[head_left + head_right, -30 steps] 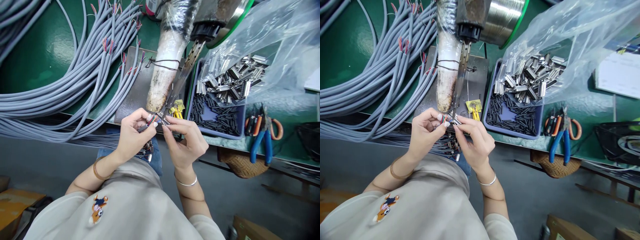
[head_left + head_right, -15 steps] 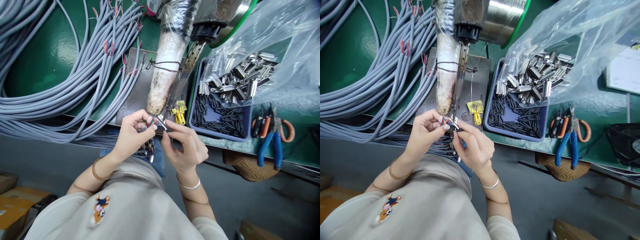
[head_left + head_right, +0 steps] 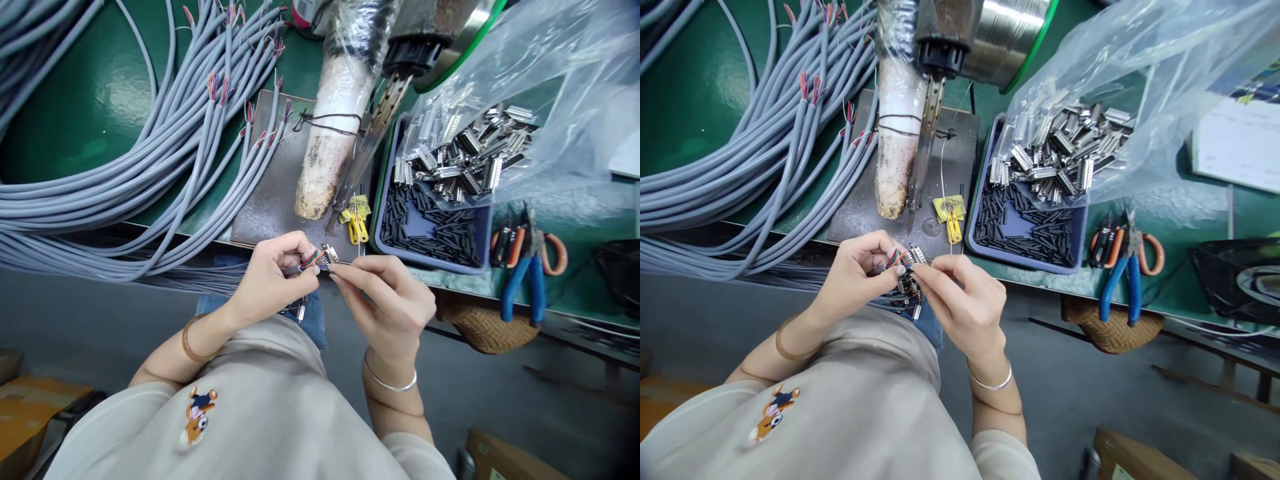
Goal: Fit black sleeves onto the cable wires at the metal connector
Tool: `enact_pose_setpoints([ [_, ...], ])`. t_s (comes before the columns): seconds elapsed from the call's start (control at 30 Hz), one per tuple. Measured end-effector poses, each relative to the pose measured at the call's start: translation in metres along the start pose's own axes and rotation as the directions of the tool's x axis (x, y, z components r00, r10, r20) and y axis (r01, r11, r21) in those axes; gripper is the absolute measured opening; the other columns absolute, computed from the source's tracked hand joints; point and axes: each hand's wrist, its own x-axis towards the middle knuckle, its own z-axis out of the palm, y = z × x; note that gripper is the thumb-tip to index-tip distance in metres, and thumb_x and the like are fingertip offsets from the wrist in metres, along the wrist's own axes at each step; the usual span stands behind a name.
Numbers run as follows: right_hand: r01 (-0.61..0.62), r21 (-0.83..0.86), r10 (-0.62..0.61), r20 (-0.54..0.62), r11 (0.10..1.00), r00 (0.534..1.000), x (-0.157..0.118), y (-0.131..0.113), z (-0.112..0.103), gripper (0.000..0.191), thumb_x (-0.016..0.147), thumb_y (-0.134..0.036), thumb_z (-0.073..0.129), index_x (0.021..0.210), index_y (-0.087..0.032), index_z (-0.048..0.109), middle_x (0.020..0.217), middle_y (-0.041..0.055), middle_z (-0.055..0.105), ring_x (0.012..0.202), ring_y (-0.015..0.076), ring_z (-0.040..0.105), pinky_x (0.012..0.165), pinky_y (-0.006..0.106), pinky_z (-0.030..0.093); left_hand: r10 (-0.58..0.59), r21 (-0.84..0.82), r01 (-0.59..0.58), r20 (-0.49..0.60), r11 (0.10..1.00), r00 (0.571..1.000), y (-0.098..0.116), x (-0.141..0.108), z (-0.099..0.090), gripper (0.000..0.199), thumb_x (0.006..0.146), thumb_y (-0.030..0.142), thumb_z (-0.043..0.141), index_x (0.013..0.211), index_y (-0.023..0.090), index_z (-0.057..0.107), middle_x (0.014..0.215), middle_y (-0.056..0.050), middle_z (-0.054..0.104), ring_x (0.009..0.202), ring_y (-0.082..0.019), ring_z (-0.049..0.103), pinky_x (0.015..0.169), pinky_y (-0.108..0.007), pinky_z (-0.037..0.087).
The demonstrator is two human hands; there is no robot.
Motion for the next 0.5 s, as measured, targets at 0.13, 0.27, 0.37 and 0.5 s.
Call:
enact_pose_setpoints([
  [0.13,0.049,-0.047,-0.047,0.039,0.998,0.998,0.0,-0.001,0.0,0.015,0.094,-0.014,0.07,0.105,-0.025,0.07,0.086,-0.0003,0.067,0.069,0.0095,0.061,0.061,0.022,0.048,0.006,0.017,-0.006,0.031,1.0,1.0,-0.001,-0.003,-0.002,0.014,0.073,0.013,0.066,0.071,0.018,0.053,0.069,0.002,0.054,0.061,-0.007,0.042,0.054,-0.021,0.032],
  [0.27,0.103,-0.084,-0.098,0.059,0.991,0.993,0.001,-0.005,-0.002,0.017,0.093,-0.011,0.07,0.106,-0.023,0.069,0.087,0.0006,0.069,0.071,0.0098,0.062,0.062,0.023,0.047,0.008,0.009,-0.009,0.066,1.0,0.998,-0.003,-0.006,-0.004,0.014,0.074,0.012,0.066,0.072,0.017,0.054,0.07,0.002,0.055,0.062,-0.007,0.042,0.056,-0.021,0.033],
  [0.37,0.115,-0.108,-0.103,0.114,0.987,0.988,0.006,-0.009,-0.004,0.01,0.095,-0.012,0.068,0.101,-0.02,0.066,0.087,0.0019,0.07,0.072,0.0112,0.064,0.063,0.024,0.048,-0.006,-0.034,0.009,0.08,0.999,0.997,-0.004,-0.008,-0.004,0.016,0.072,0.011,0.069,0.071,0.016,0.054,0.069,0.003,0.053,0.06,-0.005,0.041,0.055,-0.02,0.033],
  [0.5,0.033,-0.032,-0.027,0.158,0.999,0.987,0.005,-0.012,-0.011,0.01,0.096,-0.012,0.064,0.091,-0.02,0.06,0.085,0.0024,0.069,0.072,0.0126,0.065,0.064,0.026,0.049,-0.029,-0.141,0.038,0.064,0.989,0.998,-0.008,-0.007,-0.003,0.02,0.071,0.015,0.079,0.072,0.015,0.059,0.068,0.003,0.057,0.057,-0.004,0.045,0.054,-0.018,0.037],
])
